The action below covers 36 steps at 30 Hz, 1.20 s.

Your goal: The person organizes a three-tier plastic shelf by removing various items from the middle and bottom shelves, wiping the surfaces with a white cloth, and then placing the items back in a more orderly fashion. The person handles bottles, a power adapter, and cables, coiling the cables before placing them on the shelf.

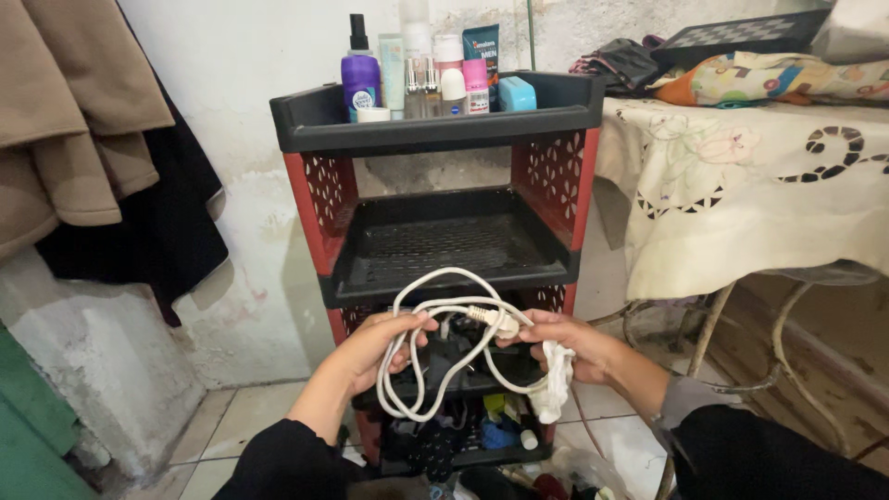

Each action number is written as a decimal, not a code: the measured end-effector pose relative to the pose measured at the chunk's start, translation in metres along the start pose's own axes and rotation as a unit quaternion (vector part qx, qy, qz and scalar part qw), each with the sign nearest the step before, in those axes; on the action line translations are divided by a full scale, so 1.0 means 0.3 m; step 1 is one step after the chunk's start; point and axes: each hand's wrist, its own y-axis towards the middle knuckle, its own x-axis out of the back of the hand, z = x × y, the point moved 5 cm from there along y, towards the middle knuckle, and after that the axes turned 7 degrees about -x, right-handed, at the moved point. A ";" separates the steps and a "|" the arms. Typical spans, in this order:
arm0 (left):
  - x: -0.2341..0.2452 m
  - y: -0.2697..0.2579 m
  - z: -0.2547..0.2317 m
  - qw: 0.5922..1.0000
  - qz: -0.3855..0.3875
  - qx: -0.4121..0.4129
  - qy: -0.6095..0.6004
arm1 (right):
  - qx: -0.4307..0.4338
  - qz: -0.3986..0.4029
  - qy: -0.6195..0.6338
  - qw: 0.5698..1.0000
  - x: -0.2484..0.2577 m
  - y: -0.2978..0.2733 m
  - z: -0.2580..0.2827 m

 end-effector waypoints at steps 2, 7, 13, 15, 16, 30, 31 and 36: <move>0.014 -0.022 -0.022 0.999 -0.017 0.005 0.038 | 0.000 -0.004 0.014 1.000 -0.024 0.008 0.006; 0.011 -0.056 -0.054 0.995 -0.012 0.008 0.095 | -0.088 -0.012 0.012 0.996 -0.057 0.041 -0.032; 0.016 -0.049 -0.080 0.994 0.003 -0.009 0.106 | -0.046 0.039 -0.114 0.992 -0.037 0.058 -0.018; 0.020 -0.050 -0.094 0.995 0.017 -0.005 0.097 | -0.068 0.000 -0.181 0.981 -0.010 0.043 0.005; 0.026 -0.062 -0.099 0.996 0.024 0.002 0.090 | -0.101 -0.043 -0.223 0.968 0.018 0.021 0.001; -0.039 -0.087 -0.085 0.964 0.154 0.092 0.194 | 0.014 -0.012 -0.513 0.858 -0.263 -0.064 0.200; -0.041 -0.087 -0.078 0.965 0.159 0.095 0.187 | 0.037 -0.010 -0.502 0.864 -0.284 -0.050 0.197; -0.069 -0.081 -0.046 0.953 0.207 0.109 0.191 | 0.049 -0.009 -0.503 0.863 -0.287 -0.018 0.120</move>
